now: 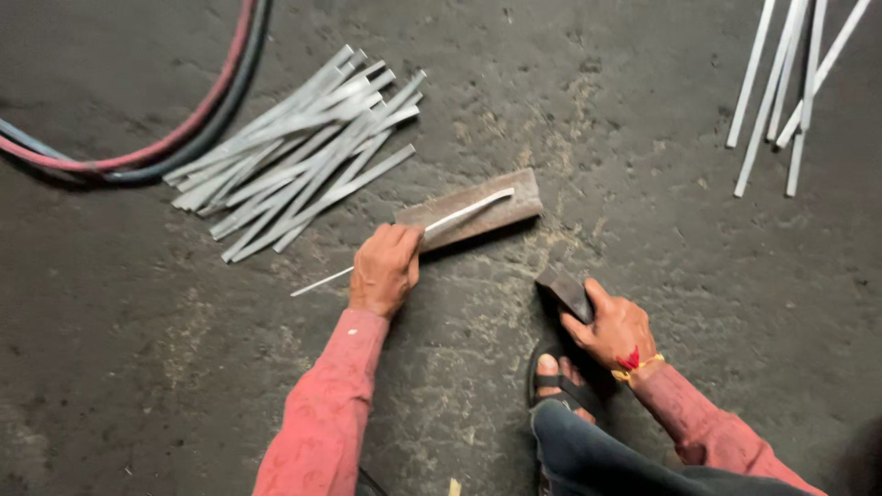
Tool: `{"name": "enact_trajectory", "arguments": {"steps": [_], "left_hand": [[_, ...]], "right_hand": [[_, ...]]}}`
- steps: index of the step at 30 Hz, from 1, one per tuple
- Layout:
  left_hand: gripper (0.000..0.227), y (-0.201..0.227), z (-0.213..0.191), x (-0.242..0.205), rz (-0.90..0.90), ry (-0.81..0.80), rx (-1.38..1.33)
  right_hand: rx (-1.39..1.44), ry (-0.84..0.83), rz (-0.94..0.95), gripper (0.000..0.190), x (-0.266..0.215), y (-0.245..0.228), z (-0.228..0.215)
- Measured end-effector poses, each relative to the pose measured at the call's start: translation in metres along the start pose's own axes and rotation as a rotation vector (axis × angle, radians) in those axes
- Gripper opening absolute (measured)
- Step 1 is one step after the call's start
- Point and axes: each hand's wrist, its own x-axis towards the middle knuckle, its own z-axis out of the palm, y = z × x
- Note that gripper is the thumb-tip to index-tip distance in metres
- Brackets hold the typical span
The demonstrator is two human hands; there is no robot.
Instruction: The person straightens several metal strips by placing them against a metal block and striking them with a hand-held metal tool.
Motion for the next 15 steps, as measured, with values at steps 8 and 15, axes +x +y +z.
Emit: {"name": "enact_trajectory", "arguments": {"steps": [8, 15], "left_hand": [[0.030, -0.003, -0.005, -0.021, -0.137, 0.097, -0.072], [0.017, -0.042, -0.027, -0.042, -0.163, -0.028, 0.047]], "right_hand": [[0.028, 0.016, -0.046, 0.053, -0.003, -0.006, -0.008], [0.051, 0.025, -0.028, 0.045, -0.001, -0.008, -0.008]]}}
